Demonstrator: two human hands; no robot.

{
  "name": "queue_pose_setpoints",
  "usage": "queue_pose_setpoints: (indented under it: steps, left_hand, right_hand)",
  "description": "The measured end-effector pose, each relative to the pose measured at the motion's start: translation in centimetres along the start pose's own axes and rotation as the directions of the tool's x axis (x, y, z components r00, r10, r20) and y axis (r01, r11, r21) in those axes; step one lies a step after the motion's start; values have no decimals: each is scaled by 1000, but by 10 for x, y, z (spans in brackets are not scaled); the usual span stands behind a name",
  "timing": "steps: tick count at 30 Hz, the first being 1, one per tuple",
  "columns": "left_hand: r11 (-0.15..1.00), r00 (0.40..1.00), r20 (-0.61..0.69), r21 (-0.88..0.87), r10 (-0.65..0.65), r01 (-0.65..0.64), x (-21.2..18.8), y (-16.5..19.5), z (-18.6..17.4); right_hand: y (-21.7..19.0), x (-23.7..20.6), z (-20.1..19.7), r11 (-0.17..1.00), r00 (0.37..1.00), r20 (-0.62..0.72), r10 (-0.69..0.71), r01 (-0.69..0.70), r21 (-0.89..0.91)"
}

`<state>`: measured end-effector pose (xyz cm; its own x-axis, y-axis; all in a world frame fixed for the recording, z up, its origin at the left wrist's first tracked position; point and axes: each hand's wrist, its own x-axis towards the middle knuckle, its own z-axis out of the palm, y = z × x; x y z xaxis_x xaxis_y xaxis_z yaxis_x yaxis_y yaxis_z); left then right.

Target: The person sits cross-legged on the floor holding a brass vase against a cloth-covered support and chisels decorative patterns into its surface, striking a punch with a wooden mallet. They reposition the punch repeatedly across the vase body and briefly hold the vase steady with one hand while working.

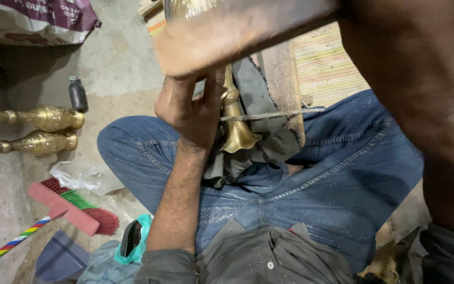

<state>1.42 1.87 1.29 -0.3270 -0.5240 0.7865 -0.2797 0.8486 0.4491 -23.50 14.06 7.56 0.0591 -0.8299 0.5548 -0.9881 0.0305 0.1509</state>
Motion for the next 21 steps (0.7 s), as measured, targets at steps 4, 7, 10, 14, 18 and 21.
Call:
queue_pose_setpoints:
  steps: [4,7,10,14,18,21]
  left_hand:
    - [998,1000,-12,-49,-26,25,0,-1,2]
    - [999,1000,-10,28,28,-27,0,-3,2]
    - [1000,999,-43,-9,11,-11,0,-3,5]
    - [998,999,-43,-62,22,-25,2,-3,7]
    - [1000,1000,-18,12,-23,23,0,0,4]
    - [1000,1000,-20,-2,-2,2,0,0,4]
  right_hand:
    - [-4,5,-8,971,996,72,47,-62,231]
    - [-10,6,-17,999,999,22,-39,38,38]
    - [-12,6,-27,997,998,17,-66,65,40]
    - [-13,11,-29,977,996,89,18,-37,212]
    - [-17,14,-33,974,995,96,8,-30,223]
    - [-19,17,-37,982,997,81,-5,-10,186]
